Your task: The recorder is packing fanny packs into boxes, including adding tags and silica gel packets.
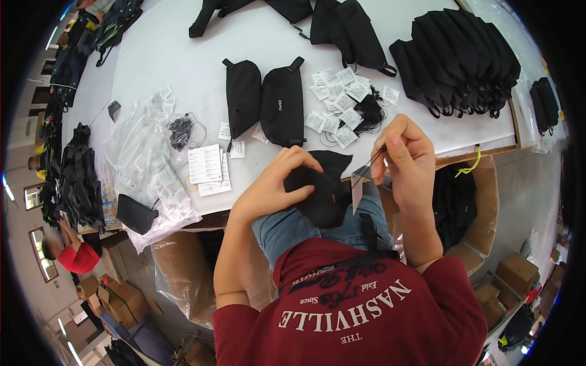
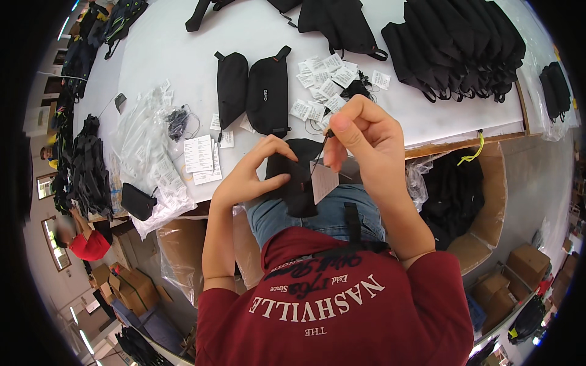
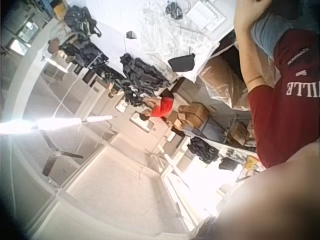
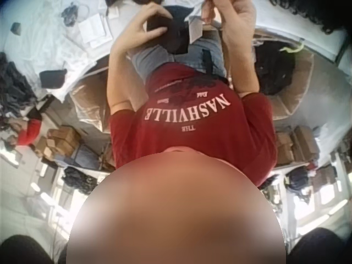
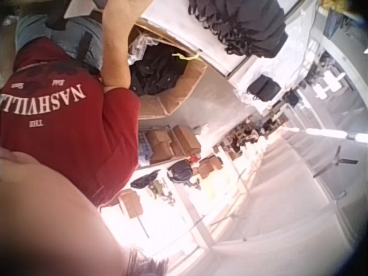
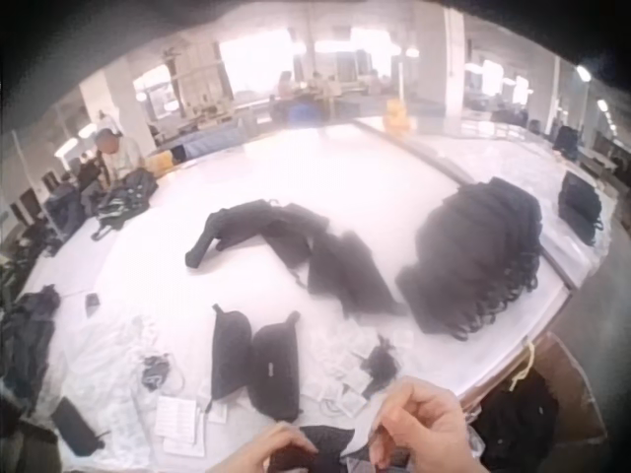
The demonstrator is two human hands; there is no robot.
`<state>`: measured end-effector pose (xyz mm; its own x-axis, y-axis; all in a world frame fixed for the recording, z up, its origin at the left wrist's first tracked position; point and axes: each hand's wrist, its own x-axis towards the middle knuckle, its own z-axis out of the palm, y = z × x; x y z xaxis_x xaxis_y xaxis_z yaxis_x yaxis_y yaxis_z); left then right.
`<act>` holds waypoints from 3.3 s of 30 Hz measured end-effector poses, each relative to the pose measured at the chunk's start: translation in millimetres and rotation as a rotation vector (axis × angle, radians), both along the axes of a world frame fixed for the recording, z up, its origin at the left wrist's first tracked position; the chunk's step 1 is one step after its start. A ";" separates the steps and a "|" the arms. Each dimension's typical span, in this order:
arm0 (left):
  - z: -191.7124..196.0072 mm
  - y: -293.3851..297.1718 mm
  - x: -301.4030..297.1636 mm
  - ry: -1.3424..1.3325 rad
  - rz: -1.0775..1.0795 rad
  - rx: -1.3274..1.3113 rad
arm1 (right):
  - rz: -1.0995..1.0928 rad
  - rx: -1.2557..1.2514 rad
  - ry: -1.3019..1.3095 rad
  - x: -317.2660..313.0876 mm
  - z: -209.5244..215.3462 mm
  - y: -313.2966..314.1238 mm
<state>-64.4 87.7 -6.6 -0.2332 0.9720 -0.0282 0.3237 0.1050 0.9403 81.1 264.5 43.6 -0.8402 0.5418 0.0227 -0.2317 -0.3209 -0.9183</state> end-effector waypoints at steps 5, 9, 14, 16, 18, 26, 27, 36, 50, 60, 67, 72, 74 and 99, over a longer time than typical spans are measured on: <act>-7.3 -20.8 2.1 0.198 0.092 -0.221 | 0.011 0.062 0.023 5.0 -8.7 10.0; -20.7 -30.5 24.6 0.118 0.099 -0.144 | 0.056 -0.043 0.001 7.8 -14.9 6.0; -10.8 -31.4 39.4 0.003 0.094 -0.248 | 0.074 -0.046 -0.023 16.2 -20.1 12.1; -8.6 -32.6 40.1 -0.017 0.080 -0.286 | 0.071 -0.056 -0.009 19.3 -19.1 14.8; -7.7 -34.9 40.7 -0.069 0.075 -0.282 | 0.068 -0.045 -0.007 22.6 -17.4 16.4; -17.6 -40.2 71.8 0.178 0.294 -0.175 | 0.089 -0.038 -0.006 26.8 -19.0 16.0; -16.8 -40.2 72.9 0.211 0.296 -0.177 | 0.086 -0.033 -0.007 26.8 -18.6 16.1; 3.9 -43.6 62.8 -0.003 -0.022 -0.221 | 0.175 -0.013 -0.011 26.5 -32.2 29.2; -12.5 -34.2 5.4 -0.057 -0.372 -0.360 | 0.642 0.040 -0.434 71.1 -113.7 5.7; -9.2 -83.8 3.5 -0.550 -0.048 -0.624 | 0.696 0.052 -0.511 59.5 -127.6 -9.1; -10.7 -123.0 21.1 -0.786 -0.123 -0.394 | 0.502 0.104 -0.483 41.6 -107.6 0.8; -6.0 -117.0 18.2 -0.680 -0.297 -0.357 | 0.341 0.050 -0.382 24.0 -77.4 50.3; -2.7 -109.1 20.9 -0.674 -0.295 -0.393 | 0.023 -0.489 -0.027 9.3 -74.7 34.3; 30.0 -95.4 17.5 -0.145 -0.118 -0.437 | 0.262 -0.868 0.112 -50.2 -74.1 0.6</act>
<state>-46.9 -7.7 23.5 -0.0853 0.8814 -0.4646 0.2255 0.4713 0.8526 30.9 265.0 -30.5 -0.9563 0.1987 -0.2147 -0.1271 -0.9433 -0.3068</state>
